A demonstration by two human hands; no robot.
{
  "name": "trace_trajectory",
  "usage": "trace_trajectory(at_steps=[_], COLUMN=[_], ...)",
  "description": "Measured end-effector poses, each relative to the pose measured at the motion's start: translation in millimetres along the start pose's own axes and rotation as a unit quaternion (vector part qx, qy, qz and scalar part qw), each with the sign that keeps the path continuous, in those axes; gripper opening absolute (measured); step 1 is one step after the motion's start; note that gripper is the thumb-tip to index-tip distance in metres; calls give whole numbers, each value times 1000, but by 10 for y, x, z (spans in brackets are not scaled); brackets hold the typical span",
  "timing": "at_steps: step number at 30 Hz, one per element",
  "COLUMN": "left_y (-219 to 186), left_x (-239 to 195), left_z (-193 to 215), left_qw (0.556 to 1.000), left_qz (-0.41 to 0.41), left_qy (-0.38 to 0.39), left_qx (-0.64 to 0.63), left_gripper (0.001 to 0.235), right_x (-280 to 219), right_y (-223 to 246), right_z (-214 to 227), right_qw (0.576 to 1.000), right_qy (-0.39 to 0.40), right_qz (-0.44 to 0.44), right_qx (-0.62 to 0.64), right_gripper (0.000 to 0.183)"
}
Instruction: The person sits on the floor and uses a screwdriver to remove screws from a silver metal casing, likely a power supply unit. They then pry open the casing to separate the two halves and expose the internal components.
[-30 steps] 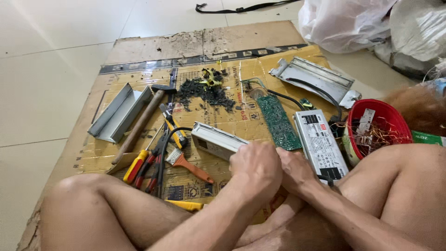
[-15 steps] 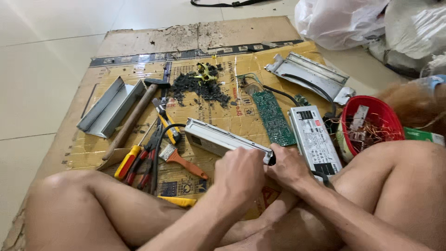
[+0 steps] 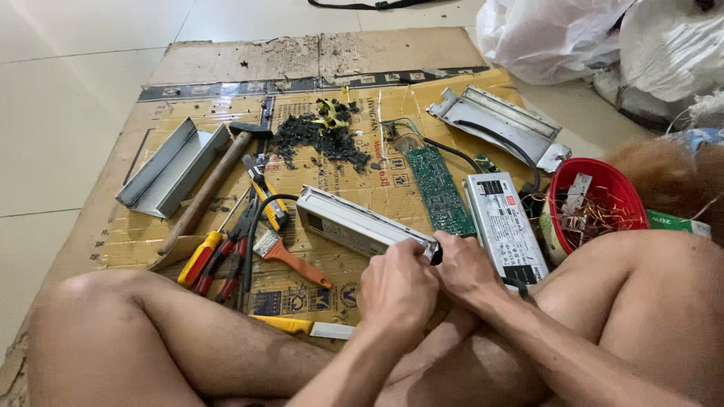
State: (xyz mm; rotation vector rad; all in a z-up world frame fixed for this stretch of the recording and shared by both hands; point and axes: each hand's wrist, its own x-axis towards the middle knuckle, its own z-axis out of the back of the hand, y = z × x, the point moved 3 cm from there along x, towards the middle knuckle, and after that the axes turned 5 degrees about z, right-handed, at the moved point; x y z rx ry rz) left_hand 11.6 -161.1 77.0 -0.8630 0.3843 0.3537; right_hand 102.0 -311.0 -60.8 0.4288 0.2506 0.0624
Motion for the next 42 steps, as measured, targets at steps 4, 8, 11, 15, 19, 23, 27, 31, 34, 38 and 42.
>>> trace_trajectory(at_steps=[4,8,11,15,19,23,27,31,34,38,42], left_y=[122,-55,-57,202,171,266,34,84,99,190,213], left_x=[172,54,78,268,8,234,-57,87,126,284,516], left_z=[11,150,89,-188,-88,-310,-133,8,172,-58,-183], left_qw=[995,988,982,983,991,993,985,992,982,918,929], left_qz=[-86,-41,-9,10,49,66,116,61,-20,-145,-123], left_qy=[36,26,39,9,89,95,115,100,50,7,-26], left_qx=[46,148,182,185,85,-32,-54,44,179,370,347], left_gripper=[32,38,42,61,62,60,71,70,62,48,49], right_x=[-212,-231,-220,-283,-96,-193,-96,-145,-330,-348,-254], right_y=[240,287,280,380,101,262,139,145,405,381,318], right_z=[167,209,206,250,61,236,165,142,289,249,163], right_qw=[1000,999,1000,1000,997,999,1000,1000,999,999,1000], right_qy=[-4,0,-5,5,-12,5,-2,-6,-1,-1,-16], right_qz=[-1,-13,-11,-16,76,32,-1,-17,1,1,-1], right_qx=[24,31,22,22,-11,-11,-12,10,38,36,19], right_gripper=[33,36,38,38,46,42,30,44,50,44,34])
